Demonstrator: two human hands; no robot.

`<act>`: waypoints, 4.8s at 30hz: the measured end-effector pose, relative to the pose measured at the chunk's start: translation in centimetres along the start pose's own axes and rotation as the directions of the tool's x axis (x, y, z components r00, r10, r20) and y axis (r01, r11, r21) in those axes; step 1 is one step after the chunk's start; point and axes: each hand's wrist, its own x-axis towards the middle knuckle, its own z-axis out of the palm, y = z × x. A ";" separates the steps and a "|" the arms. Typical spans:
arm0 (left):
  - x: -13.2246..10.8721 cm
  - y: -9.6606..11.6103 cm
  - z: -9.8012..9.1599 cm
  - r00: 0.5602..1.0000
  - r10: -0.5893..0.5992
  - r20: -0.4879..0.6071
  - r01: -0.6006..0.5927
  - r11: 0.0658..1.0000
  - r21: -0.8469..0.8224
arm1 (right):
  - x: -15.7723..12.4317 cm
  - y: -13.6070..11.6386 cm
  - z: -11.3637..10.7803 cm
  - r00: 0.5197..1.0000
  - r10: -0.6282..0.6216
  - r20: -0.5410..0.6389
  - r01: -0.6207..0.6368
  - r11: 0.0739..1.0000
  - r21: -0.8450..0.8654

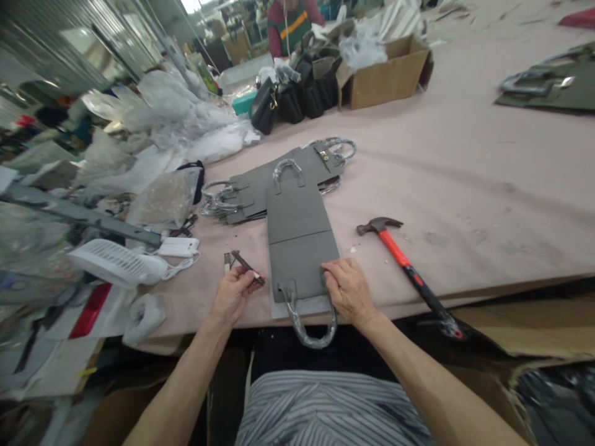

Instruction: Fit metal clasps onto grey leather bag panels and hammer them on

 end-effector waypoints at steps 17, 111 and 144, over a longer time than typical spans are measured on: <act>-2.0 -2.8 5.9 0.951 0.295 0.091 -0.305 0.945 0.120 | -0.3 0.0 0.0 1.000 0.029 0.005 -0.029 0.999 0.037; -2.6 -4.5 5.1 0.847 0.445 0.291 -0.530 0.663 0.530 | -0.3 -0.1 0.0 0.998 0.037 -0.042 -0.033 0.995 0.093; -3.1 -4.9 6.2 0.582 0.667 0.464 -0.790 0.331 0.516 | -0.2 -0.3 -0.2 0.998 0.035 -0.052 -0.030 0.996 0.090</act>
